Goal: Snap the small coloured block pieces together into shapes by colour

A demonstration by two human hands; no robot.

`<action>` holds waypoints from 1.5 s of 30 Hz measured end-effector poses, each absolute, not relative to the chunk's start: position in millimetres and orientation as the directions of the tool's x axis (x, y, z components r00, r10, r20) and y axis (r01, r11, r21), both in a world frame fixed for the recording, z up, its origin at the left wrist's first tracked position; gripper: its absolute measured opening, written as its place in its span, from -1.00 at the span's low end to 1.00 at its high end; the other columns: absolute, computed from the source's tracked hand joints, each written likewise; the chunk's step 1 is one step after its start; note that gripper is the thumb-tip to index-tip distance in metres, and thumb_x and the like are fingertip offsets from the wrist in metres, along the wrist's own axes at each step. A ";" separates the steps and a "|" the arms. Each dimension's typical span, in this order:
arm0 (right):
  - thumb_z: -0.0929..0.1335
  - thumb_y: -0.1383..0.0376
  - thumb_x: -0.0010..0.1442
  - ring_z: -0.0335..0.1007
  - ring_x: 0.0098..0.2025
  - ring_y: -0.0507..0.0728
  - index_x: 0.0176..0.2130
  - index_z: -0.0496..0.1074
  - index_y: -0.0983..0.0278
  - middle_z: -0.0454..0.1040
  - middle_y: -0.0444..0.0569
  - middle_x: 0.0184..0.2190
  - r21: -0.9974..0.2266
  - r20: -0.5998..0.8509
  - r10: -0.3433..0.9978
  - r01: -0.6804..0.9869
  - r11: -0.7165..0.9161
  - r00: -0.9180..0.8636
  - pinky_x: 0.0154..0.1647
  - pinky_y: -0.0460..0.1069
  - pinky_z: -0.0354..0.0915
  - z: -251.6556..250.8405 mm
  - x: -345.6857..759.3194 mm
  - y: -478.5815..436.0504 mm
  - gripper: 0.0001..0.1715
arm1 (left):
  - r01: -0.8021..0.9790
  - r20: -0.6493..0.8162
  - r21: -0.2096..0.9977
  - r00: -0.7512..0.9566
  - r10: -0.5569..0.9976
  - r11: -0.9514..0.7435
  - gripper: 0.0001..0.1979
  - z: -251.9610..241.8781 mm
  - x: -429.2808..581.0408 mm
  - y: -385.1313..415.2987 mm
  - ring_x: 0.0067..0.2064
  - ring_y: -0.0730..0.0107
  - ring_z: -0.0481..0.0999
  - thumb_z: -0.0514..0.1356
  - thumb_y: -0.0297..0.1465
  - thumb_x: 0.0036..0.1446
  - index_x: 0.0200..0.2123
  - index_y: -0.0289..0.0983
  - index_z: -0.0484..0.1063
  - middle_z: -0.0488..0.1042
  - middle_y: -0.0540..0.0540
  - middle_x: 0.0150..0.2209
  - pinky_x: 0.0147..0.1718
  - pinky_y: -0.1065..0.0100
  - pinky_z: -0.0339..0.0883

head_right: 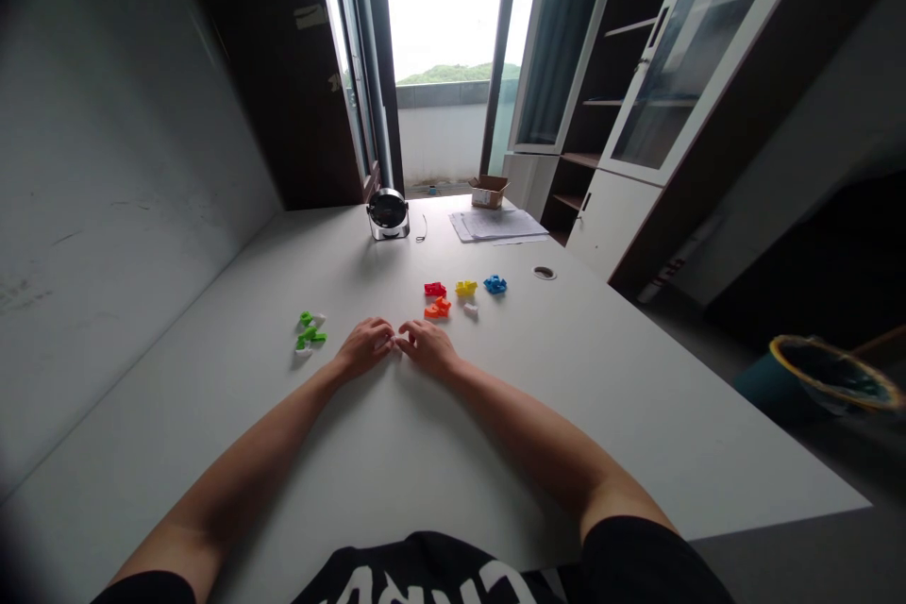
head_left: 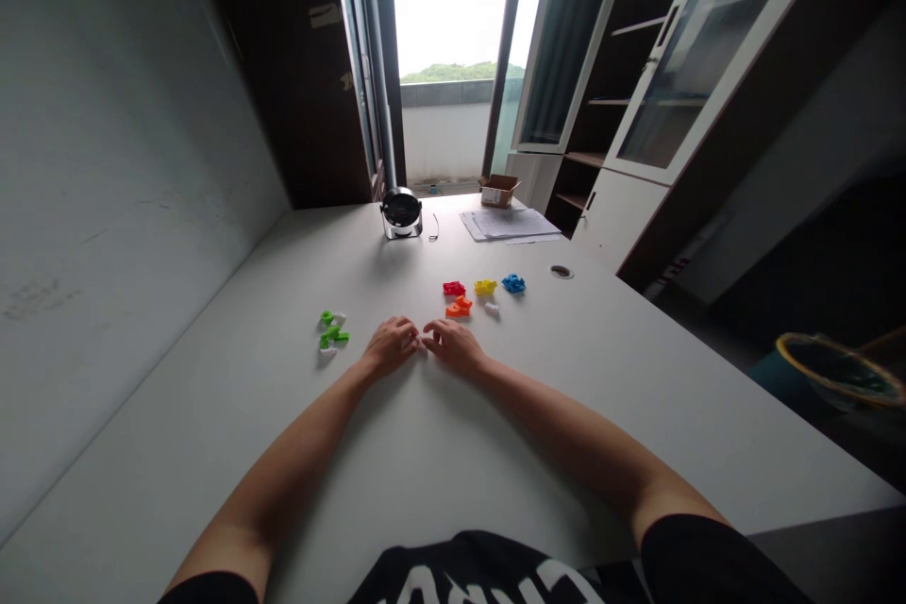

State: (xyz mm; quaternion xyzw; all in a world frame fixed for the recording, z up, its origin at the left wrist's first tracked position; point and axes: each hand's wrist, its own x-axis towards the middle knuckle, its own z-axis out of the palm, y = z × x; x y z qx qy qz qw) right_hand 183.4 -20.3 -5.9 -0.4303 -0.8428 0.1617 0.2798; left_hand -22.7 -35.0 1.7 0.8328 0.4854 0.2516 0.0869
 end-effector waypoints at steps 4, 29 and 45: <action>0.40 0.14 0.26 0.36 -0.34 0.03 -0.15 0.48 0.20 0.49 -0.11 -0.33 -0.535 0.335 0.807 0.607 0.588 -0.486 -0.27 -0.09 0.20 -3.5 183.1 -22.3 -0.79 | 0.763 0.327 0.417 0.380 0.865 -0.493 -0.88 1.7 -23.0 -34.6 -0.11 0.26 0.45 0.15 -0.35 0.22 -0.28 -0.19 0.50 0.50 -0.08 -0.17 0.00 0.23 0.31; 0.47 0.23 0.15 0.41 -0.24 0.08 -0.03 0.42 0.18 0.51 -0.08 -0.23 -0.466 0.349 0.795 0.644 0.607 -0.496 -0.23 -0.07 0.21 -3.4 183.0 -25.5 -0.62 | 0.731 0.317 0.502 0.342 0.885 -0.462 -0.80 4.2 -26.0 -33.3 -0.14 0.25 0.48 0.13 -0.30 0.24 -0.31 -0.21 0.54 0.52 -0.10 -0.21 -0.07 0.26 0.35; 0.44 0.24 0.18 0.40 -0.27 0.06 -0.03 0.40 0.17 0.50 -0.12 -0.26 -0.460 0.398 0.771 0.619 0.637 -0.498 -0.26 -0.09 0.19 -8.3 184.0 -24.0 -0.66 | 0.713 0.317 0.517 0.355 0.880 -0.474 -0.77 3.1 -28.3 -31.8 -0.15 0.27 0.48 0.10 -0.29 0.26 -0.32 -0.20 0.55 0.51 -0.10 -0.21 -0.07 0.28 0.35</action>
